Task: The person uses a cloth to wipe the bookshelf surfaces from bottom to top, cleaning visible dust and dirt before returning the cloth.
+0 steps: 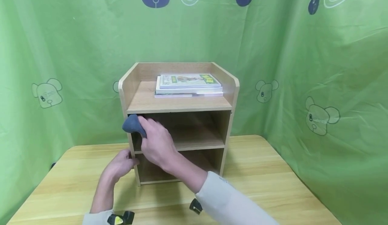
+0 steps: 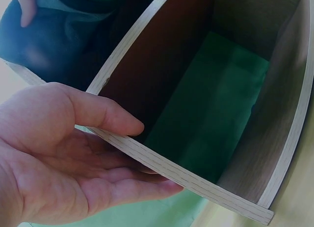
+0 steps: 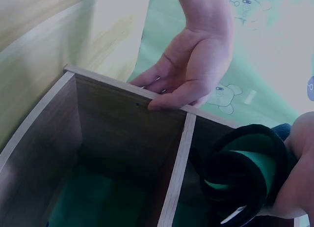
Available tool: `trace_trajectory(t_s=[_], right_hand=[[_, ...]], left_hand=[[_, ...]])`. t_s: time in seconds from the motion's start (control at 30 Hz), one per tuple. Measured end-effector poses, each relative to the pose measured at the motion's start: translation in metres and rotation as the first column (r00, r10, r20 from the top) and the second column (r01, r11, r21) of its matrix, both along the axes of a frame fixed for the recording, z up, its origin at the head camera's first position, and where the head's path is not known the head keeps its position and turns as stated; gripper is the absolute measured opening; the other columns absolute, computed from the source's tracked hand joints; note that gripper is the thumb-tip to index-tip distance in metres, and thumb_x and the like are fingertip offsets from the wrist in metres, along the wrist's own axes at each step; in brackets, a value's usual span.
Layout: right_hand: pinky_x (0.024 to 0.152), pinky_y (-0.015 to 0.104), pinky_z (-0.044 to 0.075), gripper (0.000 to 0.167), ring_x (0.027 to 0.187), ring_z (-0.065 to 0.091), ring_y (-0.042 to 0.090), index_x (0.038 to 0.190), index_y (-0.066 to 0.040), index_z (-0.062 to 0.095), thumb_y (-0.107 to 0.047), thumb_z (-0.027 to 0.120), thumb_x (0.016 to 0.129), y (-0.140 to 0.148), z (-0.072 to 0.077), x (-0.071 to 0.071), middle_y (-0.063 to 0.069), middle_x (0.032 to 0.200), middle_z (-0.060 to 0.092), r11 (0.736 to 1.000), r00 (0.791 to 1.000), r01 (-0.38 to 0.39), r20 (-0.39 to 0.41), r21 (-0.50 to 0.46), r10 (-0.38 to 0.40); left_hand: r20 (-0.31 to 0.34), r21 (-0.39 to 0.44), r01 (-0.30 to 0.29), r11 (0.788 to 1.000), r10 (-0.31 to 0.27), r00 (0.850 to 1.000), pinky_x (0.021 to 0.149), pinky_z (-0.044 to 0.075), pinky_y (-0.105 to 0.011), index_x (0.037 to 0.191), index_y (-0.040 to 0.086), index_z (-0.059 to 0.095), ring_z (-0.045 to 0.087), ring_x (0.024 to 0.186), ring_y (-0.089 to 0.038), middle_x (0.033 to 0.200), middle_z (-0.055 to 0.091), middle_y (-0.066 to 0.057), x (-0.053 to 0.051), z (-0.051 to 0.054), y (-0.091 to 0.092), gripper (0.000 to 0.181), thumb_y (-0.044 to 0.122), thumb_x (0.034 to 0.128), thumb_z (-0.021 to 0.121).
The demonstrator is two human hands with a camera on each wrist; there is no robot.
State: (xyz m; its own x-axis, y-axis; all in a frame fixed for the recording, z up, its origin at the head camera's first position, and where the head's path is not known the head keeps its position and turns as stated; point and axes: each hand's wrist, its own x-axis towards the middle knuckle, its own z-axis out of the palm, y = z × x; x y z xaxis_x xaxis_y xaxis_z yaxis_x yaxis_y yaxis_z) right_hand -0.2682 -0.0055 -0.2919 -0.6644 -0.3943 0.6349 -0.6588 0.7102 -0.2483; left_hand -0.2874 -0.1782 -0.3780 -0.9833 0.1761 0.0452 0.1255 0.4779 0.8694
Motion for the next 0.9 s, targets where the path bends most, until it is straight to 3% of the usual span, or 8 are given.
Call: trace_trajectory(t_s=[0.17,0.37,0.53,0.67,0.77,0.9], right_hand=[[0.087,0.036,0.056,0.056,0.098,0.066,0.024,0.139,-0.017,0.056,-0.005,0.066,0.085,-0.002,-0.009,-0.003,0.005,0.115,0.069,0.975,0.994,0.110,-0.013,0.192,-0.110],[0.095,0.039,0.052,0.052,0.105,0.065,0.028,0.133,-0.020,0.061,-0.017,0.074,0.082,-0.005,-0.029,0.000,0.004,0.119,0.068,0.895,0.976,0.210,-0.132,0.394,-0.171],[0.109,0.045,0.046,0.058,0.124,0.060,0.034,0.137,-0.019,0.060,-0.029,0.076,0.083,-0.004,-0.041,0.007,0.006,0.130,0.065,0.835,0.971,0.233,-0.160,0.498,-0.176],[0.113,0.047,0.042,0.060,0.130,0.057,0.034,0.142,-0.017,0.056,-0.025,0.072,0.084,0.001,-0.044,0.007,0.007,0.137,0.063,0.827,0.974,0.224,-0.135,0.516,-0.179],[0.115,0.046,0.041,0.061,0.133,0.054,0.034,0.144,-0.017,0.053,-0.024,0.069,0.086,0.007,-0.044,0.004,0.008,0.140,0.060,0.817,0.973,0.232,-0.115,0.528,-0.202],[0.110,0.046,0.045,0.051,0.126,0.058,0.035,0.137,-0.013,0.056,-0.024,0.065,0.088,0.021,-0.048,-0.004,0.009,0.133,0.063,0.826,0.960,0.276,-0.175,0.491,-0.217]], left_hand=[[-0.008,-0.002,-0.010,1.000,0.010,1.000,0.068,0.042,-0.034,0.117,-0.006,0.060,0.051,0.082,-0.023,0.083,0.052,-0.006,0.000,0.000,0.001,0.033,-0.001,0.0845,0.054],[-0.017,0.000,-0.007,1.000,0.007,1.000,0.064,0.039,-0.033,0.119,-0.008,0.057,0.047,0.072,-0.019,0.074,0.047,-0.002,0.000,-0.001,0.000,0.035,-0.001,0.0850,0.055],[-0.002,0.015,-0.014,1.000,0.014,1.000,0.061,0.036,-0.033,0.110,-0.006,0.058,0.043,0.068,-0.018,0.069,0.043,0.001,0.000,-0.002,-0.001,0.022,0.001,0.0890,0.056],[0.005,0.006,-0.025,1.000,0.025,1.000,0.064,0.038,-0.033,0.110,-0.005,0.058,0.045,0.072,-0.019,0.073,0.045,-0.001,0.000,-0.001,-0.001,0.022,0.002,0.0896,0.057],[0.001,-0.004,-0.025,1.000,0.025,1.000,0.069,0.043,-0.033,0.115,-0.008,0.059,0.052,0.080,-0.021,0.083,0.056,-0.007,0.001,0.000,0.000,0.028,0.002,0.0890,0.057],[-0.002,-0.026,-0.032,0.999,0.032,0.999,0.075,0.049,-0.037,0.123,-0.012,0.057,0.056,0.090,-0.025,0.101,0.063,-0.016,0.002,0.001,0.001,0.037,0.003,0.0889,0.056]])
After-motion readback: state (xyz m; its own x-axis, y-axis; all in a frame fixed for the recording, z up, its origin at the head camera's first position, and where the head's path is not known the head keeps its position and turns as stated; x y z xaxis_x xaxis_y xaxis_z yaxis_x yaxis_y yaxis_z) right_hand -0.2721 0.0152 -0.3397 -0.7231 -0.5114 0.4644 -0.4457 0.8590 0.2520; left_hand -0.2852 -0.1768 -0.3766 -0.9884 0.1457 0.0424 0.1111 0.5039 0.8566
